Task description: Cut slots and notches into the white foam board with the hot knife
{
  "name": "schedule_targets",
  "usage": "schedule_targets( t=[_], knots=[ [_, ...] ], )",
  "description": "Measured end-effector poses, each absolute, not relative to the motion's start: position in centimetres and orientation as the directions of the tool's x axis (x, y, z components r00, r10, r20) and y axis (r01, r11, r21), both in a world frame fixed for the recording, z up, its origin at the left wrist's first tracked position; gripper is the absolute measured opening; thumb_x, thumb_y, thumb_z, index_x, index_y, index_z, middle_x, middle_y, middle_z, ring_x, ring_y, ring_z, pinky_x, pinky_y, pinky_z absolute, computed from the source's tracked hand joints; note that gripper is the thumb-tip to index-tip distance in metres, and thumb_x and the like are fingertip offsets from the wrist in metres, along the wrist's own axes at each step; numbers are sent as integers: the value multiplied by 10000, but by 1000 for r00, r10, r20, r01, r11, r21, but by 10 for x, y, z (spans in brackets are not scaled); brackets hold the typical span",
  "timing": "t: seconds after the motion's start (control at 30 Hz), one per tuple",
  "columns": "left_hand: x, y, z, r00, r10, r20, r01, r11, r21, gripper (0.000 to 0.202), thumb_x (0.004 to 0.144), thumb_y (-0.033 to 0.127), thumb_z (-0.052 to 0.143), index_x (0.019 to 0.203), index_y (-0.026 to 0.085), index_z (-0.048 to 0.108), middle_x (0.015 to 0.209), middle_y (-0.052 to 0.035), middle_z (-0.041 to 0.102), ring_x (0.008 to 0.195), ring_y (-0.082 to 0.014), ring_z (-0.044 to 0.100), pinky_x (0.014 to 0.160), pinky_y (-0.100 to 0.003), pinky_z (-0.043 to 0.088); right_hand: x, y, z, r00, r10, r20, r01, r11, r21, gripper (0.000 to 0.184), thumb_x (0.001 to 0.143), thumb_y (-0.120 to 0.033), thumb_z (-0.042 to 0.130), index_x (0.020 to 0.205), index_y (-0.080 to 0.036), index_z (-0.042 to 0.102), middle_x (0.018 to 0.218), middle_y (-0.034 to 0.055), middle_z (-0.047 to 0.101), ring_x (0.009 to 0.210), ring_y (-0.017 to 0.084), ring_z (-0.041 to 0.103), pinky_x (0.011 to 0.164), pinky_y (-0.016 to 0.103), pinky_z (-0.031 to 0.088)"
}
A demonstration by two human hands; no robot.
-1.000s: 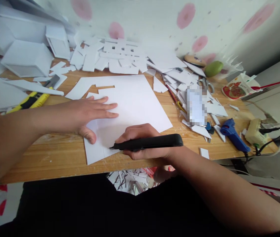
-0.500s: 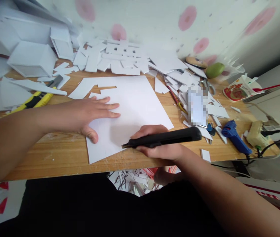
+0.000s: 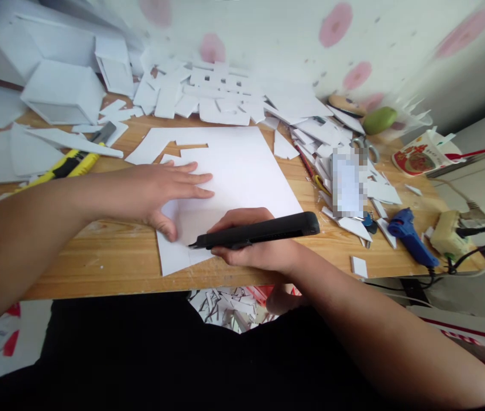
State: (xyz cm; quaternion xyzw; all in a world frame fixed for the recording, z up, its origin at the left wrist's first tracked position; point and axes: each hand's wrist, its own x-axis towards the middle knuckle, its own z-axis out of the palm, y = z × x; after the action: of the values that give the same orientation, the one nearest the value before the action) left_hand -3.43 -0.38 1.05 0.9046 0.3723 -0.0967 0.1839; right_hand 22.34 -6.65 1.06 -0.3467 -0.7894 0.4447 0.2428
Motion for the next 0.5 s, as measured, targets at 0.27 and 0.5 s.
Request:
schedule_targets(
  t=[0.27, 0.5],
  knots=[
    [-30, -6, 14, 693, 642, -329, 719, -653, 241, 981, 684, 560, 837, 1542, 351, 409, 1702, -46, 219, 1566, -387, 116, 1227, -591, 162, 221, -71, 10, -622, 781, 56, 386, 368, -846, 132, 772, -259, 785, 885, -191, 776, 818, 45, 772, 693, 178, 713, 628, 265, 575],
    [-38, -3, 7, 722, 625, -296, 691, -665, 282, 999, 693, 596, 813, 1560, 394, 360, 1712, -4, 195, 1570, -387, 83, 1234, -586, 127, 222, -75, 11, -614, 789, 34, 410, 355, -840, 116, 749, -199, 793, 862, -220, 779, 807, 17, 770, 695, 172, 708, 635, 264, 558]
  ],
)
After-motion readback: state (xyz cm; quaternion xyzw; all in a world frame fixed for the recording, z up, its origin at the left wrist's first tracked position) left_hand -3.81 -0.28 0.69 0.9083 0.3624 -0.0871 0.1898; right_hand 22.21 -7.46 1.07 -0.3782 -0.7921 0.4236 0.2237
